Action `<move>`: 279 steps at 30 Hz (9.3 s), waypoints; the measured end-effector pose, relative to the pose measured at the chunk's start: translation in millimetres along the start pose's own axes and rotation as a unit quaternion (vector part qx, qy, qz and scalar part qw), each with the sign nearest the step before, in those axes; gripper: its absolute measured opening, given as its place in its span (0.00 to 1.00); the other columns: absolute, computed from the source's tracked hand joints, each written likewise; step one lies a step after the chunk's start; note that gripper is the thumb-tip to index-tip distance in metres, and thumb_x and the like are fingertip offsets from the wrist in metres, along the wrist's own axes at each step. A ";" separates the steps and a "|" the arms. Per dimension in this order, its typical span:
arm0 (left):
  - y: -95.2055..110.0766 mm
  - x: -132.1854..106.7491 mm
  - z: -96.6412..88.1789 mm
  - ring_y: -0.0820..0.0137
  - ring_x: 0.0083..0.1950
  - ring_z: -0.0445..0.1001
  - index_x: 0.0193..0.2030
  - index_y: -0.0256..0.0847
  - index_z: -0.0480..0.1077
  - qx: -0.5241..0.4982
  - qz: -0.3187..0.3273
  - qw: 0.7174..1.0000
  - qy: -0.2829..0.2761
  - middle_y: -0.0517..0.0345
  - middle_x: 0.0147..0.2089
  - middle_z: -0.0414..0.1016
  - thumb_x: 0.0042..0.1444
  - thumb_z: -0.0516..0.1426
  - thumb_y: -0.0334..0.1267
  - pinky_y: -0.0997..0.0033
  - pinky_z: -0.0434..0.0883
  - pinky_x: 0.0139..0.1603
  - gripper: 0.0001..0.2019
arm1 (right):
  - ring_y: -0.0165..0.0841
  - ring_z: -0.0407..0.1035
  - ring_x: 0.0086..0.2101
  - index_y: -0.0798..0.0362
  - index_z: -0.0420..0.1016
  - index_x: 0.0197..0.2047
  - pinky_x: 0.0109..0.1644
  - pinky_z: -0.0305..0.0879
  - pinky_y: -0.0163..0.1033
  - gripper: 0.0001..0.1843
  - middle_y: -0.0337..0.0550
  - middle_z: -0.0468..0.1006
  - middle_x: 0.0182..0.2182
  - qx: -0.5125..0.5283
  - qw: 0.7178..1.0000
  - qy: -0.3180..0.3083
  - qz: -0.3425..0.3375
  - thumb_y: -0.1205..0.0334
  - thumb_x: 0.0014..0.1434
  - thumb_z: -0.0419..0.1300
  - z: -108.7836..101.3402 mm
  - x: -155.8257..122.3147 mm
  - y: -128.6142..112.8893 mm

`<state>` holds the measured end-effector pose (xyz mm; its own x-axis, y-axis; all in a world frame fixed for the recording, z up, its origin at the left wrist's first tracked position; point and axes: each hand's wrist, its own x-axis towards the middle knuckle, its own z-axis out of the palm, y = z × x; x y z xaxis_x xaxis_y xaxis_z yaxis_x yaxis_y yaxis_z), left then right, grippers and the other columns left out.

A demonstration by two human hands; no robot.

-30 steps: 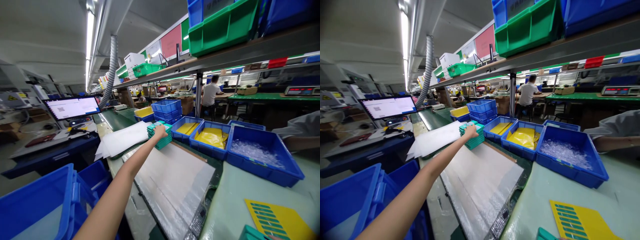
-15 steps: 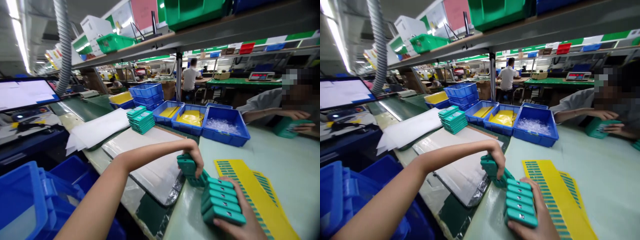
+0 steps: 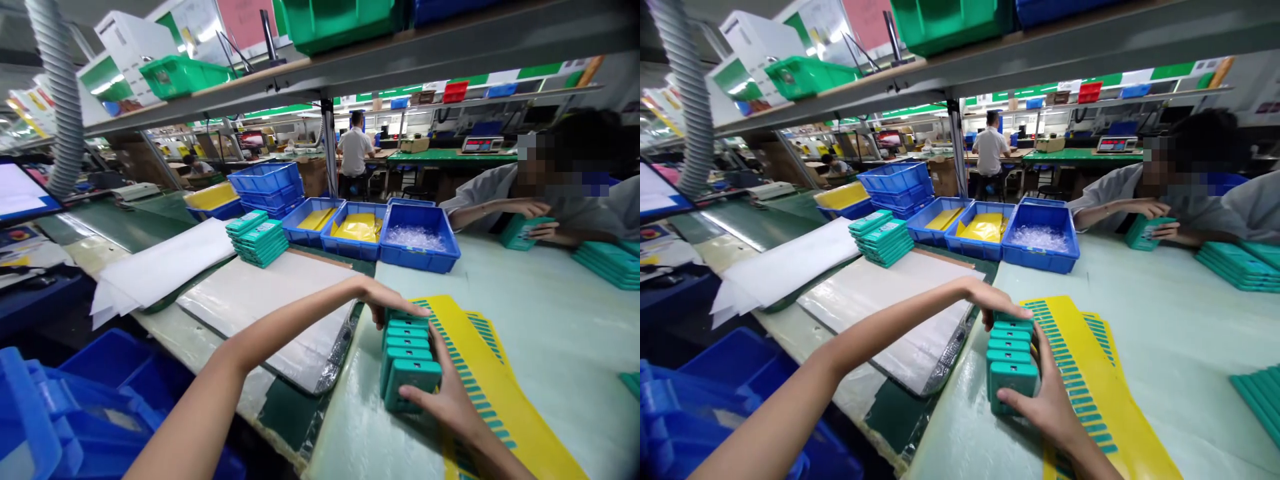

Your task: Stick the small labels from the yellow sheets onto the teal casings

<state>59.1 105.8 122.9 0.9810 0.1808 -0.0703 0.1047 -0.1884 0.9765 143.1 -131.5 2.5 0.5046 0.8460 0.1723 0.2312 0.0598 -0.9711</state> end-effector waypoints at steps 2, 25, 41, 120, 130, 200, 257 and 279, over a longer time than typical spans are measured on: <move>-5.4 -9.3 6.3 0.62 0.27 0.74 0.26 0.41 0.80 0.025 -0.021 0.999 0.009 0.57 0.23 0.76 0.52 0.72 0.68 0.62 0.75 0.35 0.28 | 0.59 0.69 0.71 0.51 0.46 0.86 0.69 0.75 0.64 0.66 0.69 0.65 0.76 -0.023 1.000 -0.015 -0.005 0.48 0.57 0.80 -0.7 -2.1 0.6; -25.7 -59.9 111.2 0.45 0.75 0.71 0.77 0.44 0.58 -0.320 0.092 0.925 0.181 0.45 0.75 0.71 0.57 0.67 0.45 0.50 0.66 0.77 0.43 | 0.53 0.73 0.65 0.47 0.69 0.64 0.61 0.79 0.60 0.21 0.59 0.74 0.67 -0.256 0.924 0.197 -0.203 0.59 0.72 0.67 33.4 -64.4 -62.2; -31.8 -53.7 107.8 0.48 0.72 0.73 0.74 0.43 0.63 -0.344 0.071 0.918 0.186 0.46 0.70 0.75 0.61 0.65 0.49 0.50 0.62 0.80 0.37 | 0.48 0.77 0.51 0.46 0.72 0.62 0.52 0.80 0.54 0.24 0.51 0.76 0.55 -0.300 0.922 0.168 -0.178 0.50 0.67 0.72 14.2 -45.9 -63.6; -103.7 -61.3 112.6 0.33 0.82 0.62 0.87 0.47 0.36 0.073 0.242 0.948 0.193 0.31 0.83 0.54 0.50 0.76 0.61 0.27 0.61 0.82 0.71 | 0.52 0.79 0.43 0.57 0.84 0.48 0.51 0.73 0.56 0.48 0.59 0.84 0.42 -0.466 0.826 0.300 0.103 0.22 0.73 0.42 -49.5 -105.8 21.6; -101.3 -61.9 112.7 0.34 0.82 0.62 0.87 0.45 0.36 0.064 0.241 0.951 0.184 0.31 0.83 0.54 0.49 0.77 0.60 0.30 0.61 0.83 0.72 | 0.45 0.79 0.38 0.51 0.83 0.36 0.45 0.71 0.49 0.39 0.50 0.84 0.35 -0.451 0.850 0.272 0.028 0.25 0.74 0.51 -62.8 -103.6 5.3; -96.6 -59.3 123.1 0.34 0.83 0.58 0.85 0.49 0.30 0.068 0.245 0.950 0.180 0.33 0.81 0.51 0.45 0.79 0.61 0.27 0.59 0.84 0.76 | 0.45 0.86 0.49 0.46 0.90 0.29 0.48 0.86 0.37 0.14 0.48 0.91 0.46 -0.091 0.950 0.297 0.030 0.49 0.46 0.84 -50.1 -36.6 -166.8; -94.1 -60.5 113.5 0.35 0.80 0.63 0.85 0.48 0.30 0.097 0.230 0.954 0.166 0.32 0.80 0.55 0.51 0.76 0.60 0.31 0.66 0.79 0.71 | 0.47 0.75 0.39 0.53 0.85 0.37 0.50 0.69 0.51 0.14 0.51 0.83 0.37 -0.328 0.877 0.290 0.199 0.52 0.52 0.70 -61.0 -71.7 -11.3; -90.8 -61.6 119.4 0.33 0.83 0.57 0.84 0.48 0.32 0.079 0.215 0.958 0.174 0.32 0.80 0.52 0.43 0.80 0.59 0.26 0.60 0.83 0.76 | 0.23 0.58 0.19 0.52 0.83 0.36 0.20 0.53 0.30 0.20 0.39 0.78 0.26 0.024 0.948 0.299 0.109 0.49 0.51 0.83 -12.0 -26.0 -159.4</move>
<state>8.7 -3.4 14.3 0.8281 0.3587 0.4308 -0.2473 -0.4560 0.8549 103.1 -169.4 154.9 0.9203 0.3909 0.0152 0.0358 -0.0454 -0.9983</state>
